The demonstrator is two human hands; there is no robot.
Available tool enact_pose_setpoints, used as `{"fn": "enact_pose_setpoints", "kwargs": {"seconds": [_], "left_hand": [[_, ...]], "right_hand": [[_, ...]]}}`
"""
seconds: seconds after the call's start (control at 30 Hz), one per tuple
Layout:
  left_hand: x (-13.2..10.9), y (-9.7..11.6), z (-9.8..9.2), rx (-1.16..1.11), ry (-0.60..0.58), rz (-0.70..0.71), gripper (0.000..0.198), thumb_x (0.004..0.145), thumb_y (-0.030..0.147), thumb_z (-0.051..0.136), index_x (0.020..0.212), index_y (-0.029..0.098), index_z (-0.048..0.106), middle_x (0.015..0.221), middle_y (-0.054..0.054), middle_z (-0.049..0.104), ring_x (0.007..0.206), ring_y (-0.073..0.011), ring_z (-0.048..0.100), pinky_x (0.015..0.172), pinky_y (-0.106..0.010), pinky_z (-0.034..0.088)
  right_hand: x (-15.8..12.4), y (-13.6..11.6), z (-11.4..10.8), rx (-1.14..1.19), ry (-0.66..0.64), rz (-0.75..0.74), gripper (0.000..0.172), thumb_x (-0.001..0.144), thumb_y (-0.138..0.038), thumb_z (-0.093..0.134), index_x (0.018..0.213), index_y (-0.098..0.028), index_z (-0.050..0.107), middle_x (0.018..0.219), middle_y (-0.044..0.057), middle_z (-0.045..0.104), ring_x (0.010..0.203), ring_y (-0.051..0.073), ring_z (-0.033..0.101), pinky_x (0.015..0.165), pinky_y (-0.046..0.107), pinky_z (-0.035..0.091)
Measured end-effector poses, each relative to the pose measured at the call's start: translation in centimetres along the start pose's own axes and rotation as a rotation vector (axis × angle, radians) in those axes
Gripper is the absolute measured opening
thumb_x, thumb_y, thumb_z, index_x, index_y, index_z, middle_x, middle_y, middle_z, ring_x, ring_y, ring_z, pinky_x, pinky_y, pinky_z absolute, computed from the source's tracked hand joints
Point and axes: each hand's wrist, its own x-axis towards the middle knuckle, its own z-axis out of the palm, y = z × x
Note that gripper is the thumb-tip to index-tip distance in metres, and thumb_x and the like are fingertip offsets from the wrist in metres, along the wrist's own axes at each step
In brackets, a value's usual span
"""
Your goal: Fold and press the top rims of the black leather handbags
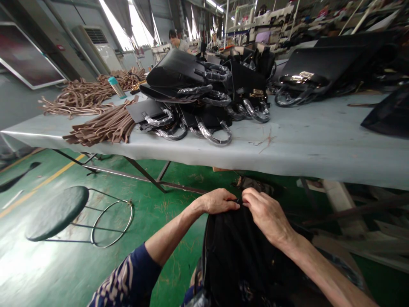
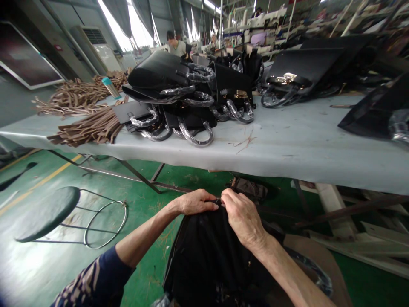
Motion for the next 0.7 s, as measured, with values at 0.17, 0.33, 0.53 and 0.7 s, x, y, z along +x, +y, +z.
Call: {"fn": "enact_pose_setpoints", "kwargs": {"seconds": [0.17,0.33,0.53,0.7], "left_hand": [[0.01,0.31,0.01,0.057,0.026,-0.027,0.027,0.080,0.037,0.046,0.075,0.014,0.060,0.062,0.004,0.047,0.060,-0.0098,0.041,0.054,-0.019,0.030],[0.08,0.65,0.18,0.145,0.045,-0.008,0.027,0.081,0.036,0.046,0.075,0.015,0.061,0.061,0.003,0.049,0.059,-0.0100,0.042,0.053,-0.019,0.030],[-0.12,0.46,0.16,0.159,0.076,0.022,0.028,0.082,0.036,0.046,0.072,0.014,0.061,0.058,0.004,0.047,0.056,-0.0087,0.039,0.051,-0.019,0.028],[-0.22,0.64,-0.01,0.126,0.056,0.033,0.026,0.083,0.029,0.046,0.073,0.012,0.063,0.057,0.004,0.046,0.055,-0.0079,0.039,0.050,-0.018,0.028]], "right_hand": [[-0.47,0.34,0.60,0.003,0.018,-0.002,0.012,0.084,-0.007,0.044,0.078,-0.016,0.050,0.079,0.005,0.056,0.069,0.016,0.051,0.064,0.028,0.037],[-0.35,0.52,0.78,-0.001,0.001,0.043,0.014,0.085,-0.008,0.041,0.077,-0.018,0.047,0.072,0.003,0.054,0.068,0.016,0.055,0.061,0.027,0.038],[0.37,0.27,0.33,-0.041,-0.064,0.060,0.017,0.083,-0.006,0.040,0.074,-0.019,0.047,0.070,0.002,0.055,0.063,0.016,0.057,0.056,0.026,0.039],[0.23,0.42,0.12,-0.033,-0.076,0.063,0.020,0.085,-0.010,0.043,0.102,-0.017,0.052,0.084,0.004,0.063,0.070,0.017,0.063,0.057,0.026,0.043]]}}
